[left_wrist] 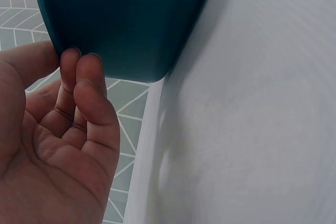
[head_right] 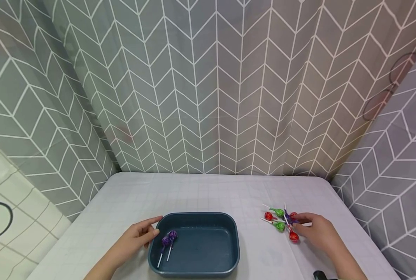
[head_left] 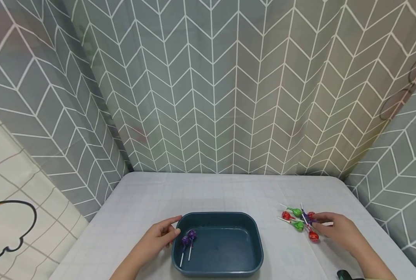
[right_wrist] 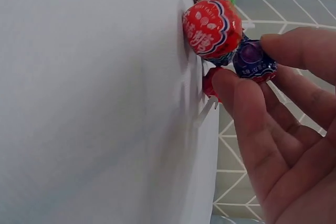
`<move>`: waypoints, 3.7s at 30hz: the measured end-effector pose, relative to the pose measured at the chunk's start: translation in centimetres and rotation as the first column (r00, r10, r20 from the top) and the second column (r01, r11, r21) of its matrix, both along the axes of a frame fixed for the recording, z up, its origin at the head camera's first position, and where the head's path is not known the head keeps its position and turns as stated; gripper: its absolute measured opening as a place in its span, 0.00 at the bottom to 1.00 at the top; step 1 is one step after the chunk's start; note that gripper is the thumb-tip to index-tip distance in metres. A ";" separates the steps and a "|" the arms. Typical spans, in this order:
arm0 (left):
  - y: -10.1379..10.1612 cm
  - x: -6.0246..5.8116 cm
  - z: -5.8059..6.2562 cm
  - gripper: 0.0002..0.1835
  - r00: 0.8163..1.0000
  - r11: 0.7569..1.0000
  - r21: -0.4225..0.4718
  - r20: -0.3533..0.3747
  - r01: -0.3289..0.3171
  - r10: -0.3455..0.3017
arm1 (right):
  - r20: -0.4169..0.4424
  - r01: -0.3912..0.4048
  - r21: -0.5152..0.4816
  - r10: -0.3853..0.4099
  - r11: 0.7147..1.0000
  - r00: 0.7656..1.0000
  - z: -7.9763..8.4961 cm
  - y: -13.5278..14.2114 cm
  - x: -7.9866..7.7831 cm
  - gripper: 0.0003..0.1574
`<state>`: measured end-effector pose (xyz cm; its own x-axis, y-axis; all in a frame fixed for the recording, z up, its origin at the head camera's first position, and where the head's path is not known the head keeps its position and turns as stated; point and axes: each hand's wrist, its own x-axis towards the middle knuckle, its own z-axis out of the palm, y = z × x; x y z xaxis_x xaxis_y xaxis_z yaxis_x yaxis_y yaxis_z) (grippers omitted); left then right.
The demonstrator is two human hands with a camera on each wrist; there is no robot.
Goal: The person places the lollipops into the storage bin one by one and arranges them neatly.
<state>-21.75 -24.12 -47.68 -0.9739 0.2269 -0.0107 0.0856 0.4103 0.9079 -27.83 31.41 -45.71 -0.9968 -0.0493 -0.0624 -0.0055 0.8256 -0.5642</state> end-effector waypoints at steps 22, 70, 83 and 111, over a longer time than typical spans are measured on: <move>-0.1 -0.1 0.2 0.28 1.000 1.000 -0.005 -0.004 0.005 -0.005 | -0.014 -0.002 -0.295 -0.002 0.955 1.000 1.2 0.0 0.8 0.36; -0.3 -0.4 -0.4 0.26 1.000 1.000 -0.025 -0.020 0.001 -0.002 | 0.021 -0.048 -0.334 0.058 0.941 0.998 4.8 -5.0 1.5 0.39; -0.5 -0.2 -0.6 0.26 1.000 1.000 0.002 -0.016 -0.005 0.005 | -0.046 -0.173 -0.345 0.167 0.922 0.985 6.6 -8.5 1.1 0.33; 0.3 0.9 1.4 0.25 0.999 1.000 -0.005 -0.032 -0.003 0.003 | -0.091 -0.501 -0.354 0.504 0.790 0.859 8.0 -17.6 0.4 0.26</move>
